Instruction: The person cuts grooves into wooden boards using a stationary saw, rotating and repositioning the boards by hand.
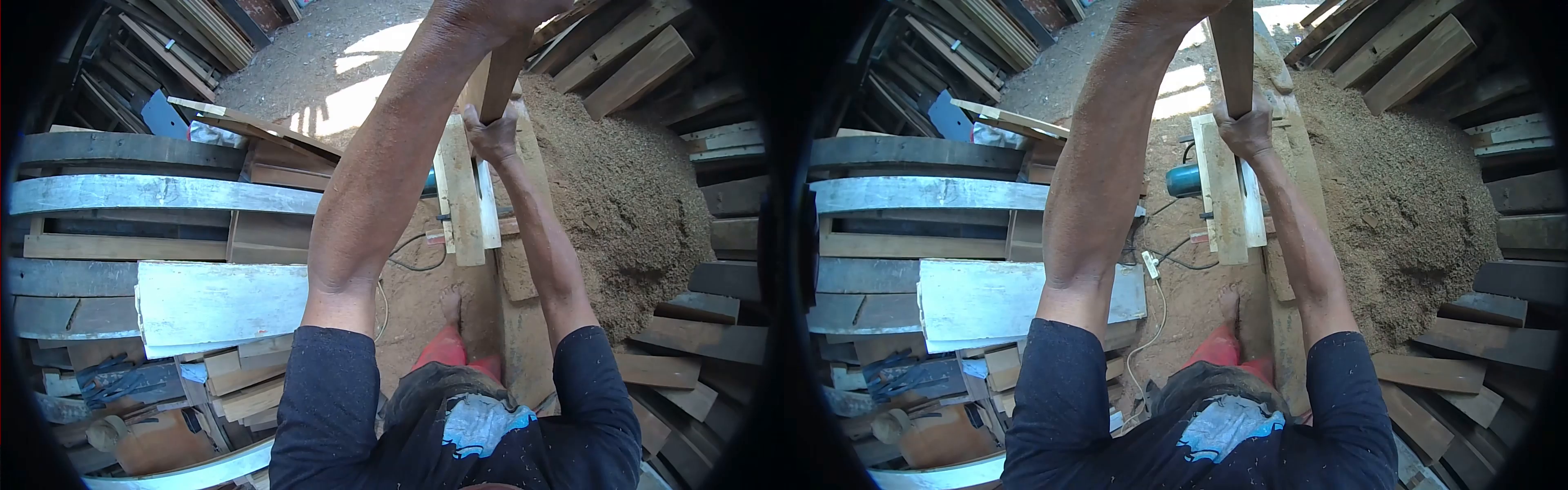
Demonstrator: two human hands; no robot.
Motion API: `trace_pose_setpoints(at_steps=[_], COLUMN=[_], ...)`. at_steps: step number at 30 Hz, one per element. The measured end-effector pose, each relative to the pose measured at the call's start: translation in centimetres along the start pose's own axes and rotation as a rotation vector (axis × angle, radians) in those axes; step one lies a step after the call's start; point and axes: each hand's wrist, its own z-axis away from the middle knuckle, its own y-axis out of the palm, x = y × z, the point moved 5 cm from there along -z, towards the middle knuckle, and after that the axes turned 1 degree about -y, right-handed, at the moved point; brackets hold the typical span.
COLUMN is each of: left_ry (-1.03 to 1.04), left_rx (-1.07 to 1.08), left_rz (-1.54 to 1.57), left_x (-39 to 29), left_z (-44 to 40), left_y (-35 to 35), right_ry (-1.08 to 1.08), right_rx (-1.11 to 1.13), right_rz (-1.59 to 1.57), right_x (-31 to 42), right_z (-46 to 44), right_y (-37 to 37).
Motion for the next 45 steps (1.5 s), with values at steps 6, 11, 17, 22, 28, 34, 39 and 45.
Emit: trace_pose_setpoints(at_steps=[6,11,17,22,28,34,39,45], left_ry=[-0.107,-0.057,-0.135,-0.061,-0.110,0.039,0.079,0.103], left_rx=[0.073,0.039,0.056,0.015,0.059,0.013,-0.008,-0.021], left_rz=[-0.150,0.000,-0.120,-0.064,-0.054,-0.015,-0.021,-0.056], left_x=[0.2,-0.2,0.0,1.0,1.0,1.8,2.1,2.7], left_z=[-0.7,-0.1,-0.9,-1.5,-1.4,-1.7,-1.4,-3.0], left_y=[-0.1,-0.9,-0.3,-0.3,-0.5,-0.2,-0.7,-1.5], right_ry=[0.002,-0.038,-0.049,-0.018,-0.067,-0.046,0.009,0.053], right_rx=[0.050,0.021,0.047,0.038,0.044,-0.002,0.019,0.001], right_rz=[0.056,0.059,0.093,0.059,0.083,0.043,0.063,0.009], right_x=[-0.6,0.2,-0.3,0.9,0.3,0.2,-0.6,-0.1], right_z=[-0.4,-0.6,-0.7,-1.5,-1.6,-2.2,-2.7,-6.1], right_y=[0.2,0.1,0.3,0.2,0.5,0.7,1.6,2.4])
